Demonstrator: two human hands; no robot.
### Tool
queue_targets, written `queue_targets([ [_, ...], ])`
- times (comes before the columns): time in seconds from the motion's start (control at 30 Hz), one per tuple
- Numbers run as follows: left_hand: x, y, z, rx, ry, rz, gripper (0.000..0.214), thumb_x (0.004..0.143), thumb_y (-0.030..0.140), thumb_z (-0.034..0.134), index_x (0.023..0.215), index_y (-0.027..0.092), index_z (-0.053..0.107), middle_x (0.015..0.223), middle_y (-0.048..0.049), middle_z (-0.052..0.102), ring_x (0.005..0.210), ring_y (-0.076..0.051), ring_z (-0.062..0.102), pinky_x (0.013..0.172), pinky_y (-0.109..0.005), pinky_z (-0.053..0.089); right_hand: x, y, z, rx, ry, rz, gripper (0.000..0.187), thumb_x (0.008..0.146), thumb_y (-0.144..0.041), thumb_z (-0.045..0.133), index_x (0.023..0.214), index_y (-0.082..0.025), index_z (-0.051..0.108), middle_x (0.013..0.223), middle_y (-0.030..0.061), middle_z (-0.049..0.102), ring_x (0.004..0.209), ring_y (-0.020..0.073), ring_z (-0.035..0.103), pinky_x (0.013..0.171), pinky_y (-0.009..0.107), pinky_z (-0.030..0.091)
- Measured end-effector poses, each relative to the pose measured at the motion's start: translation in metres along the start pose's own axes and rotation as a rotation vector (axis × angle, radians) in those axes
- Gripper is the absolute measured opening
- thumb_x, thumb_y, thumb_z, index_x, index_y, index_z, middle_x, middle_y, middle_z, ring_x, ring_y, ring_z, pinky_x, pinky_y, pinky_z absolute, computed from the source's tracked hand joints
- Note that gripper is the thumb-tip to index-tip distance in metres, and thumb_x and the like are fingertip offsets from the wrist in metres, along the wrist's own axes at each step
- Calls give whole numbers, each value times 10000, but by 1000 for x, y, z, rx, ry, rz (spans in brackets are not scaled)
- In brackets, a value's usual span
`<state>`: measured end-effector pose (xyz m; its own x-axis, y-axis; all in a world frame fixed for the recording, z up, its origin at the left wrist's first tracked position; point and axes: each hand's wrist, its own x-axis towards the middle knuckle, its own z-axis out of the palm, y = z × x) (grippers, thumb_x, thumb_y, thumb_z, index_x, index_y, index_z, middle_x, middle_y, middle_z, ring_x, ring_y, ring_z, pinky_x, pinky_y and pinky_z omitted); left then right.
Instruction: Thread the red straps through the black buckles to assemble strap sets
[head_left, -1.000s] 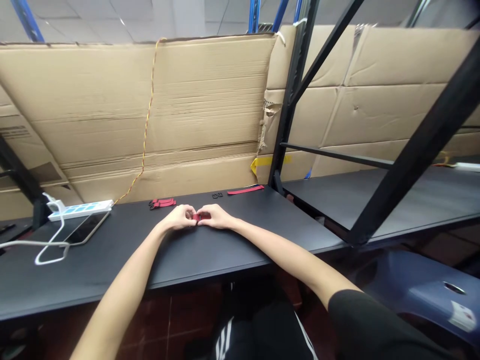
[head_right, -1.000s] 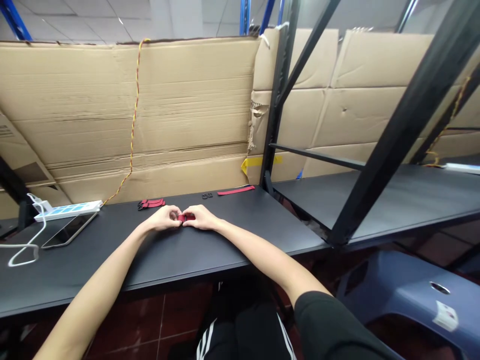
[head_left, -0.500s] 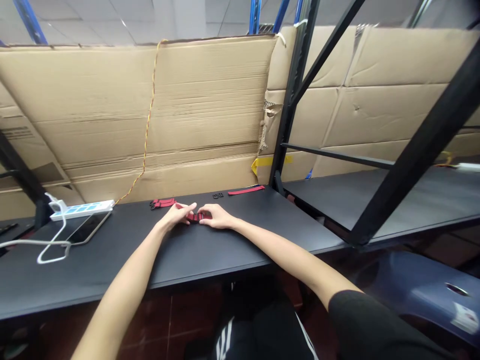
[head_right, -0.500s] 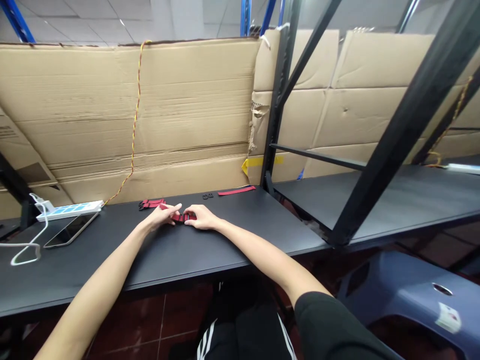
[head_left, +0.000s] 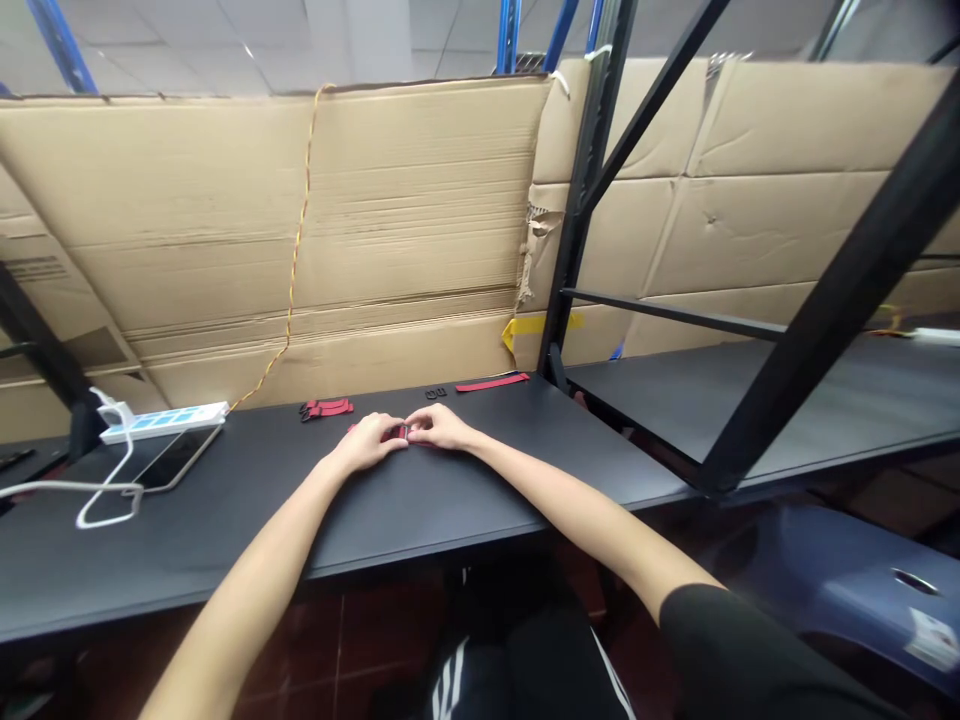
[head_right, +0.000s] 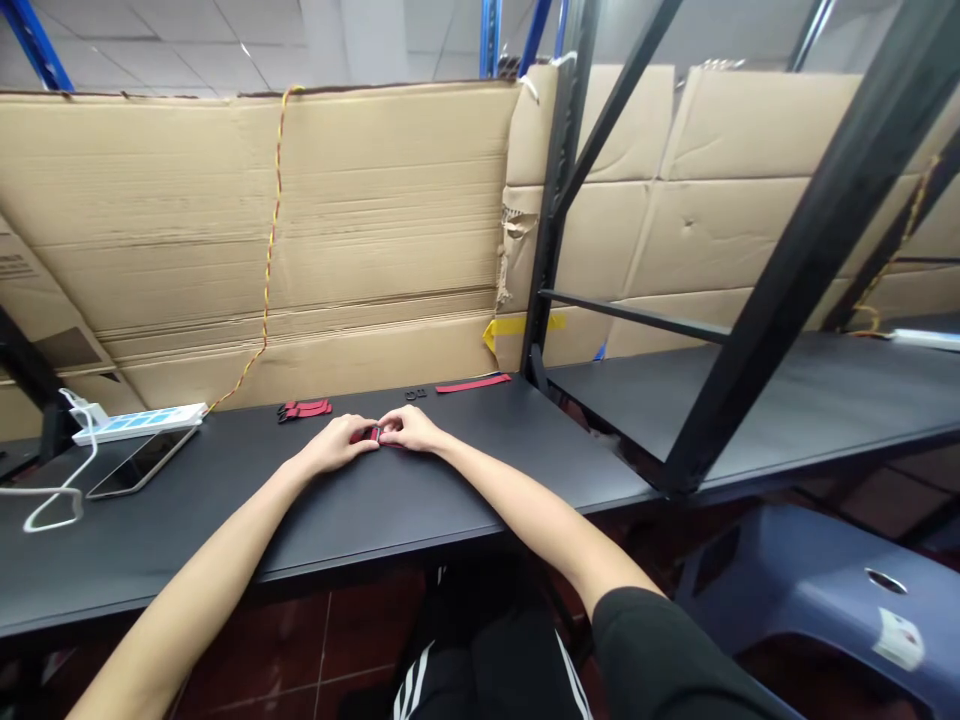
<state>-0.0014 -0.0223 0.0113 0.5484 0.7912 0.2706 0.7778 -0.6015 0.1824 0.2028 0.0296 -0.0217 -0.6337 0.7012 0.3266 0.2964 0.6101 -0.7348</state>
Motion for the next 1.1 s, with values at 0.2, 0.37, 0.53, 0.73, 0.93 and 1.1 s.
queue_targets([
  [0.2,-1,9,6,35,-17,-32,332,897,424,482,1076,220,674,1026,-83,599,922,-214,587,799,-302,461,-1,-5,-5,-129,35,48,179,755,-241,620,832,-144,748,771,40,729,688,154,635,624,226,453],
  [0.37,1,14,0,107,-69,-51,300,892,391,477,994,203,688,1038,-89,593,893,-209,594,816,-303,459,4,-3,-23,-209,-58,75,154,704,-201,616,762,-137,743,709,26,713,629,134,603,612,220,437],
  [0.53,0,0,-7,152,-103,-108,298,880,385,478,943,186,691,1024,-101,594,889,-220,600,807,-307,463,-5,13,-62,-229,-100,164,144,665,-167,600,724,-133,727,671,13,691,595,121,574,594,212,422],
  [0.73,-5,-24,-2,182,-58,-165,337,892,366,450,971,145,693,1024,-126,582,902,-229,604,873,-323,457,-32,30,-106,-533,-7,362,133,706,-165,607,740,-134,732,699,46,698,658,159,606,647,242,434],
  [0.93,-3,-29,6,127,2,-204,390,908,379,429,1060,114,672,1079,-146,576,971,-234,601,941,-316,435,-25,5,-72,-817,158,197,290,856,-308,560,1087,-191,691,1120,123,642,1049,265,578,893,372,414],
  [1.1,-2,-31,5,96,41,-173,378,883,389,500,1132,137,633,1027,-127,624,958,-236,602,897,-323,453,-15,-13,-30,-822,-60,46,335,912,-316,457,1130,-221,693,1104,125,630,991,258,604,850,336,444],
])
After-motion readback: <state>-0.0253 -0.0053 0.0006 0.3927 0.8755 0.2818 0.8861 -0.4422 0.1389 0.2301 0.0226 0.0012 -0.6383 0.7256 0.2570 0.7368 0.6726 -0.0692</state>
